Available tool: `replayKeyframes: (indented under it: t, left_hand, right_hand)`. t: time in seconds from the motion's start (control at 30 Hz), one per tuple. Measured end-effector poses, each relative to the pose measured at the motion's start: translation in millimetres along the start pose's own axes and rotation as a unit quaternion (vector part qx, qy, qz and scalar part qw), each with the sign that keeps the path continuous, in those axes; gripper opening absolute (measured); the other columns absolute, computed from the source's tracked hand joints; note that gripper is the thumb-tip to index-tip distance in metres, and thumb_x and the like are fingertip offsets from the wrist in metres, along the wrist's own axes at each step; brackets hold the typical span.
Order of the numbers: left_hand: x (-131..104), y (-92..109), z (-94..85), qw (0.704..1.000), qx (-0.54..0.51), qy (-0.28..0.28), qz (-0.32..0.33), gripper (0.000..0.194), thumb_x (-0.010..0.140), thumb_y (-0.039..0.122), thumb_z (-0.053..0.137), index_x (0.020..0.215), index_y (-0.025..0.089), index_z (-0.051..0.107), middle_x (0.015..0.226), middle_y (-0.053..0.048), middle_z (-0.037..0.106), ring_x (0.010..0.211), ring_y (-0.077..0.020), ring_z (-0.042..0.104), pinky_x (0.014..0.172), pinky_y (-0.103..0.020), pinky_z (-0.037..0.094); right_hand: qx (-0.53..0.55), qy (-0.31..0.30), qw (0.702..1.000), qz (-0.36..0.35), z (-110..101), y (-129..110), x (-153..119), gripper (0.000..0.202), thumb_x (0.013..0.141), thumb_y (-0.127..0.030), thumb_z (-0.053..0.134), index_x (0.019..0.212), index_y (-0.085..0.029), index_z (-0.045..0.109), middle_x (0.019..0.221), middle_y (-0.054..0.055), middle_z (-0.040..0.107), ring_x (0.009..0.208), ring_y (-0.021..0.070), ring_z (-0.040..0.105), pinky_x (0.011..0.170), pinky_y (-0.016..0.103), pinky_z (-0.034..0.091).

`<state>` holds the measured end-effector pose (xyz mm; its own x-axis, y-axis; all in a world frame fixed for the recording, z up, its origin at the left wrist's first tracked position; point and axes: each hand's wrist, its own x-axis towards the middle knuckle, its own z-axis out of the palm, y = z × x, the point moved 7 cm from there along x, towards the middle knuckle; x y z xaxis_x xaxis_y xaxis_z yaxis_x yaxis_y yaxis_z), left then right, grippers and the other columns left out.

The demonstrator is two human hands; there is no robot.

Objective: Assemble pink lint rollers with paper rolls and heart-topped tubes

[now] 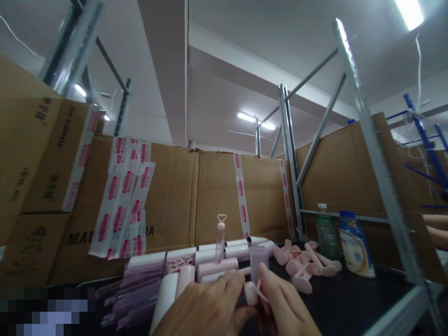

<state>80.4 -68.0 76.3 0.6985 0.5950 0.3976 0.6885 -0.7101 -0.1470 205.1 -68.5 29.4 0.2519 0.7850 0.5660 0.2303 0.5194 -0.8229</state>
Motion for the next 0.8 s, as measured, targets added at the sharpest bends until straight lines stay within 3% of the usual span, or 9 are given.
replayKeyframes:
  t: [0.07,0.13,0.2,0.3,0.43,0.57,0.7,0.8]
  left_hand:
    - [-2,-6,-10.6,0.998,-0.041,0.049,-0.010,0.019,0.098,0.035,0.047,0.106,0.025,0.061,0.102,-0.007,0.076,0.096,-0.0375,0.070,0.091,-0.056,0.045]
    - [-7,-15,-26.2,0.985,-0.120,0.122,-0.028,0.023,0.100,0.039,0.040,0.103,0.026,0.058,0.098,-0.005,0.074,0.094,-0.0332,0.069,0.088,-0.048,0.045]
    - [-12,-28,-39.3,0.956,-0.223,0.186,-0.038,0.028,0.102,0.042,0.032,0.102,0.027,0.055,0.093,-0.003,0.071,0.089,-0.0270,0.067,0.081,-0.040,0.046]
    - [-11,-52,-43.6,0.908,-0.346,0.228,-0.058,0.034,0.103,0.050,0.027,0.103,0.026,0.050,0.076,0.002,0.060,0.067,-0.0177,0.059,0.063,-0.029,0.045]
    - [0,-84,-34.9,0.827,-0.500,0.248,-0.072,0.031,0.098,0.054,0.042,0.093,0.023,0.045,0.070,0.006,0.051,0.049,-0.0105,0.051,0.045,-0.022,0.038]
    - [0,-99,-41.5,0.790,-0.543,0.272,-0.085,0.029,0.093,0.050,0.053,0.092,0.022,0.044,0.072,0.006,0.055,0.050,-0.0122,0.060,0.048,-0.024,0.048]
    - [-13,-113,-65.3,0.777,-0.515,0.347,-0.105,0.029,0.088,0.047,0.060,0.093,0.020,0.049,0.073,0.005,0.060,0.054,-0.0146,0.066,0.053,-0.027,0.054]
    - [-24,-129,-79.9,0.755,-0.494,0.411,-0.132,0.031,0.085,0.047,0.064,0.097,0.020,0.052,0.074,0.005,0.064,0.054,-0.0157,0.067,0.052,-0.027,0.055]
  right_hand:
    - [-0.016,0.002,1.000,-0.008,-11,3,10,0.059,0.093,-0.074,0.034,0.073,-0.024,0.058,0.066,0.002,0.059,0.062,0.0200,0.057,0.057,0.029,0.046]
    - [-0.069,0.011,0.996,-0.060,-27,4,25,0.050,0.095,-0.067,0.039,0.079,-0.024,0.059,0.074,0.002,0.061,0.071,0.0213,0.060,0.068,0.031,0.049]
    - [-0.125,0.028,0.988,-0.085,-42,13,43,0.038,0.093,-0.058,0.051,0.095,-0.022,0.061,0.091,0.005,0.067,0.089,0.0253,0.065,0.083,0.036,0.049]
    - [-0.153,0.016,0.986,-0.061,-54,35,63,0.040,0.082,-0.045,0.067,0.111,-0.018,0.062,0.116,0.013,0.069,0.114,0.0322,0.062,0.096,0.045,0.046]
    - [-0.110,-0.101,0.988,-0.048,-37,55,72,0.044,0.076,-0.031,0.071,0.116,-0.016,0.061,0.126,0.015,0.067,0.123,0.0328,0.059,0.098,0.045,0.047]
    - [-0.085,-0.127,0.987,-0.039,-20,61,77,0.038,0.079,-0.034,0.065,0.111,-0.016,0.058,0.111,0.013,0.071,0.108,0.0294,0.068,0.090,0.039,0.053]
    - [-0.096,-0.132,0.986,-0.044,-11,43,76,0.056,0.079,-0.040,0.069,0.128,-0.015,0.055,0.114,0.011,0.068,0.101,0.0266,0.067,0.089,0.038,0.053]
    - [-0.168,-0.196,0.964,-0.066,1,13,62,0.066,0.078,-0.038,0.074,0.138,-0.018,0.056,0.117,0.010,0.068,0.106,0.0267,0.064,0.096,0.039,0.048]
